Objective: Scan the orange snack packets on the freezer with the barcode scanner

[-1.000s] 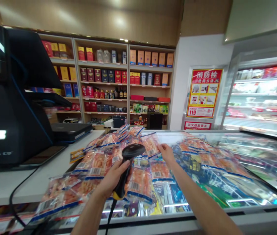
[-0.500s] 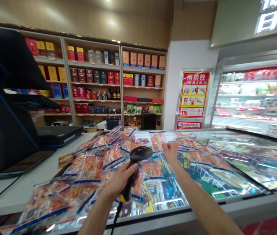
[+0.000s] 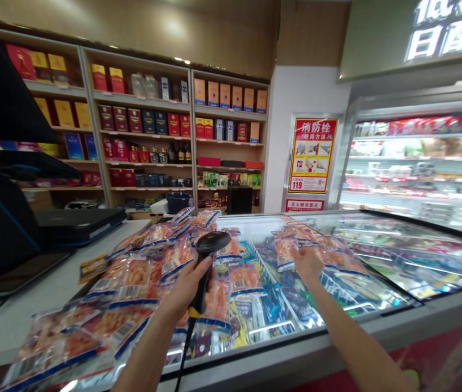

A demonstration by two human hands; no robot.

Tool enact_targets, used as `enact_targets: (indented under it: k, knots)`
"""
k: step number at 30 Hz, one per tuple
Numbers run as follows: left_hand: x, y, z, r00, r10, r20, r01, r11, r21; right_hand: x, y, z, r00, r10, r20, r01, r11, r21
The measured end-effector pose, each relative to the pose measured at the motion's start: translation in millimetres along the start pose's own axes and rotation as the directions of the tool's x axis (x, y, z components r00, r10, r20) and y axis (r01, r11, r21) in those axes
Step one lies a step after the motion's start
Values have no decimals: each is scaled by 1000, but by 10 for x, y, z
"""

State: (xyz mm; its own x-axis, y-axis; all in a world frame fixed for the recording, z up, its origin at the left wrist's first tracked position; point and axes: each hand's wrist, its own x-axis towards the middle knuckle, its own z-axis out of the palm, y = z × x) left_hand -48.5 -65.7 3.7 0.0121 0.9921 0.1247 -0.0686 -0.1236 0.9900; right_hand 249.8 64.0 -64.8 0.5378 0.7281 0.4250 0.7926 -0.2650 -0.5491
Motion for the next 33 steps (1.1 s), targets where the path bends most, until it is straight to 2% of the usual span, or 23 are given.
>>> enact_targets:
  k: [4,9,13,17,19,21,23,25,27,30,33]
  knots:
    - [-29,16,3,1000,-19,-2,19,1000,-12,11,165,-49,999,-23,-28,18,985,-174]
    - [-44,20,-46,1000,-4,25,5,1000,-28,59,214,-10,994,-92,-58,68,943,-326]
    - [-80,35,-109,1000,2,9,-2,1000,-14,72,206,12,989,-87,-118,47,951,-305]
    - [-148,67,-151,997,-59,-40,59,998,-7,-34,27,-5,979,-141,-148,107,970,-217]
    - [-178,70,-185,996,-64,-56,65,998,6,-135,-144,-3,982,-186,-36,178,971,-162]
    - [-202,64,-235,996,-66,-53,67,998,18,-258,-332,8,951,-252,179,271,958,-91]
    - [-225,55,-293,996,-78,-37,79,996,32,-385,-498,23,859,-325,395,365,931,-26]
    - [-250,44,-347,995,-89,-34,91,994,62,-500,-620,33,769,-365,525,426,905,5]
    - [-275,29,-390,996,-87,-34,90,991,100,-585,-698,40,725,-354,591,438,899,2]
    - [-302,-1,-426,997,-69,-27,72,989,131,-646,-765,68,715,-302,630,419,907,-40]
    - [-314,-32,-434,997,-75,-13,76,991,107,-654,-797,137,695,-340,633,438,899,1]
